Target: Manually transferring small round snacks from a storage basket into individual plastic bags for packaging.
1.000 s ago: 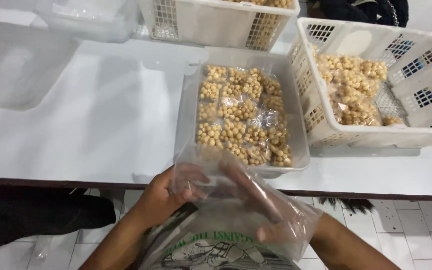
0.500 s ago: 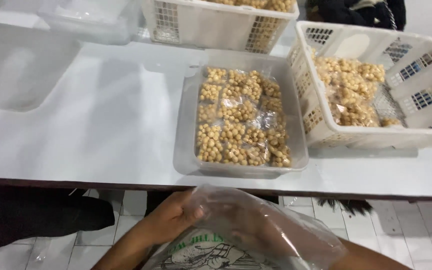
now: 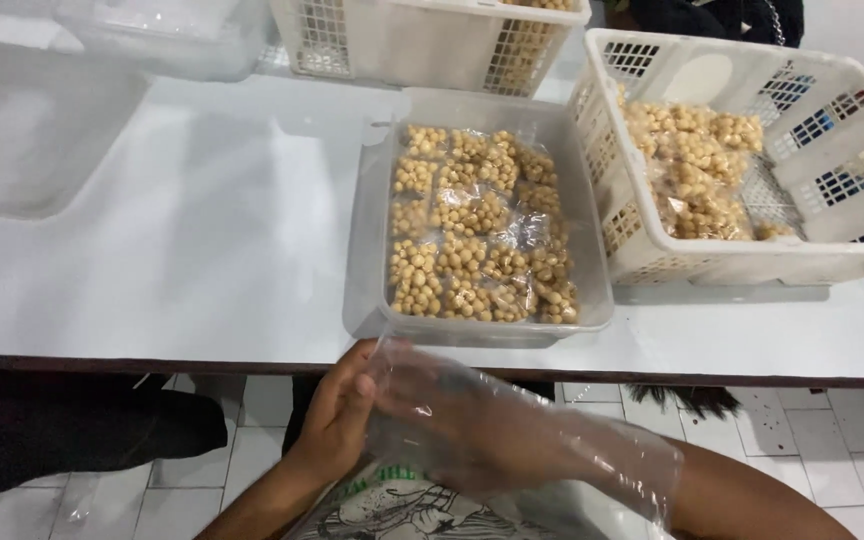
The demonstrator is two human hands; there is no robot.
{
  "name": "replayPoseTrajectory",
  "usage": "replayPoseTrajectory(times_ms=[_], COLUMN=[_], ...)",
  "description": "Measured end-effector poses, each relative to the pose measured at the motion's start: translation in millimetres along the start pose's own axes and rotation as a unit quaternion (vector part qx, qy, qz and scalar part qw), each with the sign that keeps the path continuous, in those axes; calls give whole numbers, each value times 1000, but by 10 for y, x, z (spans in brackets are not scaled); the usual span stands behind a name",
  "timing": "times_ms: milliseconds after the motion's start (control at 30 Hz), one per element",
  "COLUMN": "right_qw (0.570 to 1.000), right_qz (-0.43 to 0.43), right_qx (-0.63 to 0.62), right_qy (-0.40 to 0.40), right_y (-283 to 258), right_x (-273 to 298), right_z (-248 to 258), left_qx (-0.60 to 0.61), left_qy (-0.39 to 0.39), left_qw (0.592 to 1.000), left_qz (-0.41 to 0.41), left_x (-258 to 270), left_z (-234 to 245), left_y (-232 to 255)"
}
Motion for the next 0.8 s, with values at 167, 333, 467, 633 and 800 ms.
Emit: replayPoseTrajectory(times_ms=[167,333,467,633,800], right_qw=[977,955,976,985,992], right_qz=[-122,-130,-79,-94,5], right_qx=[-177,-240,-169,-113,-111], right_qy=[7,112,112,90,-53], right_y=[-188,-175,-103,-135,-415], right_x=[-124,-92,-8,17,-117], right_z=[308,428,435,588,628], left_qx=[-74,-75,-54,-19,-10], left_qy=[35,89,61,44,41], left_qw=[997,991,996,996,997], left_qz=[7,60,47,79,58], left_x=[10,19,-24,-35,-50], left_z=[79,144,112,106,107], left_y=[-64,-106,-61,-86,-13])
Point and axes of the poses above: each hand's wrist, its own x-axis away from the middle knuckle, its own z-axis out of the back of the hand, y = z × x, the point moved 4 cm from there along -x, towards the middle knuckle, and after that the axes turned 15 degrees about -x, right-handed, at the moved point
